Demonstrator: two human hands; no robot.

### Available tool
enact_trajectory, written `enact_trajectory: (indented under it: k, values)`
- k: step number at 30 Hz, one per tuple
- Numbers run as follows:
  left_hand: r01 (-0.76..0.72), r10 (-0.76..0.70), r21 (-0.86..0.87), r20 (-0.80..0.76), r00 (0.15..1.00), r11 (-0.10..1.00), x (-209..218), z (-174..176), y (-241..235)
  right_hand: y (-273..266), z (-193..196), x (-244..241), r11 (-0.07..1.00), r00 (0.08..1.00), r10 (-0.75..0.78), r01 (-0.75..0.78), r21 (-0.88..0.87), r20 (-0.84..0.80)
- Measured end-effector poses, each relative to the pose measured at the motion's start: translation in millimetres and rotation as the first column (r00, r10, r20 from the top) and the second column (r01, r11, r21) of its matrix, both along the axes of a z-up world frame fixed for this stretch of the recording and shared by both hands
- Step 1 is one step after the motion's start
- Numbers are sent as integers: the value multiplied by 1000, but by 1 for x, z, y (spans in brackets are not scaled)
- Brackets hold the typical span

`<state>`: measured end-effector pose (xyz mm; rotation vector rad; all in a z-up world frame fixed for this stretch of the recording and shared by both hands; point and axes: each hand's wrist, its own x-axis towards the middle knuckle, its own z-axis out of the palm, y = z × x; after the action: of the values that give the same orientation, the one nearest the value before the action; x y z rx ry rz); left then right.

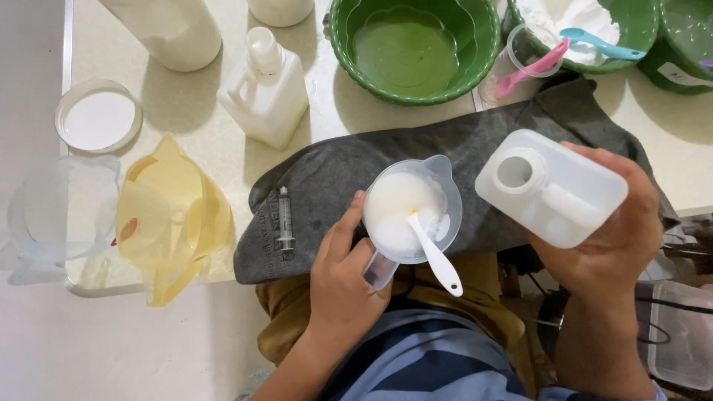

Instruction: Mixing a white liquid substance in a measuring cup using a spatula, including adding liquid with a syringe and pouring from a large container.

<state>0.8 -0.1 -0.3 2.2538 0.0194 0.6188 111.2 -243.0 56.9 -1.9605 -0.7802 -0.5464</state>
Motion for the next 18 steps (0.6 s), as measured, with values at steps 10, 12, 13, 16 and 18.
enact_trajectory:
  k: [10, 12, 13, 16, 18]
  values:
    - [-10, 10, 11, -8, 1000, 1000, 0, -2, -1, -9, 10, 7, 938, 942, 35, 85, -337, 333]
    - [-3, 3, 11, -7, 1000, 1000, 1, 0, 0, -10, 9, 9, 937, 939, 37, 85, -338, 341]
    - [3, -2, 10, -9, 1000, 1000, 0, 1, 0, -11, 8, 9, 937, 937, 42, 83, -339, 345]
    - [-1, 1, 7, -23, 1000, 1000, 0, 0, 0, -10, 10, 7, 928, 937, 48, 86, -362, 345]
    - [-1, 1, 3, -25, 1000, 1000, 0, 1, 0, -9, 10, 6, 913, 924, 32, 128, -387, 382]
